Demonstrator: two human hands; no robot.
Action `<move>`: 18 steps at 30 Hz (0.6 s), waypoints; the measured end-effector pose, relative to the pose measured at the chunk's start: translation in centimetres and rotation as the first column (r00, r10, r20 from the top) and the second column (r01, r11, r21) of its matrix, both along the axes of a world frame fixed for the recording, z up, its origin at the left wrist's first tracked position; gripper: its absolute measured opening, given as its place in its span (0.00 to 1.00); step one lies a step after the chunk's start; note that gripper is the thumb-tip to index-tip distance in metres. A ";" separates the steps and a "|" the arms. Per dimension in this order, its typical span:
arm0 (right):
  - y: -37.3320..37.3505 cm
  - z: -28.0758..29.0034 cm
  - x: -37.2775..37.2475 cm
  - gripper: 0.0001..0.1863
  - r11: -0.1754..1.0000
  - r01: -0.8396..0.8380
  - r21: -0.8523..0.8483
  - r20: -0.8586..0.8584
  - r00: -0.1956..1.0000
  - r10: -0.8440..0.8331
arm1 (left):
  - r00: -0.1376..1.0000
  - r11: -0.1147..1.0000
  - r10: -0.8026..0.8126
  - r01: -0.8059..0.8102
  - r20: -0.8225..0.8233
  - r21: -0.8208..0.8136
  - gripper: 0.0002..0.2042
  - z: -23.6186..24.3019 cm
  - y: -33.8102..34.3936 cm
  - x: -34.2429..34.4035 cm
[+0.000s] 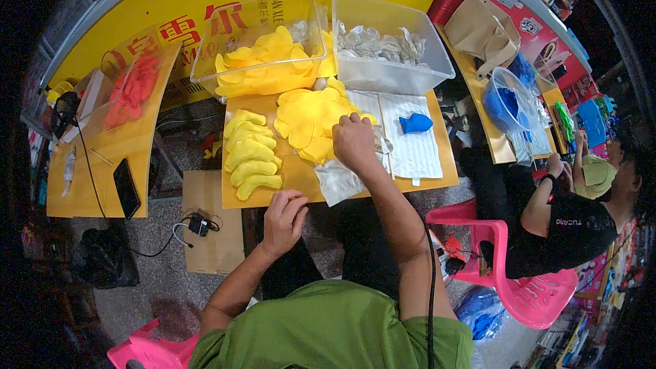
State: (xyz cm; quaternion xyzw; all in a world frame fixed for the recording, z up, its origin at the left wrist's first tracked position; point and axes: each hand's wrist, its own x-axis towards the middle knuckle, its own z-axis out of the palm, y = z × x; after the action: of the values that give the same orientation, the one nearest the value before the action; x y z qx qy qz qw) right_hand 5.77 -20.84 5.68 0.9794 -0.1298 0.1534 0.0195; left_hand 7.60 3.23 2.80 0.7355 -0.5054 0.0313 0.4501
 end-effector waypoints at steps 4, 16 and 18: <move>-0.6 0.3 -0.7 0.04 0.998 0.051 0.037 0.179 0.982 -0.057 | 0.965 0.998 -0.023 0.006 -0.261 -0.066 0.07 0.1 -0.1 -0.4; -0.2 -0.2 -2.6 0.02 0.996 -0.043 -0.081 0.170 0.984 0.057 | 0.900 0.995 -0.098 0.098 -0.426 -0.022 0.05 1.3 0.0 -3.4; -0.1 0.1 -2.8 0.02 0.985 -0.034 0.167 0.533 0.844 -0.061 | 0.878 0.996 -0.091 0.093 -0.469 -0.020 0.05 0.9 0.3 -3.7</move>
State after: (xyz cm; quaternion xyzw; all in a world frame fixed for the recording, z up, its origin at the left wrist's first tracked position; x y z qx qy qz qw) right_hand 3.00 -20.95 5.77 0.8946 -0.1494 0.4091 -0.1002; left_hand 3.94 3.58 3.74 0.6970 -0.4158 -0.1697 0.5590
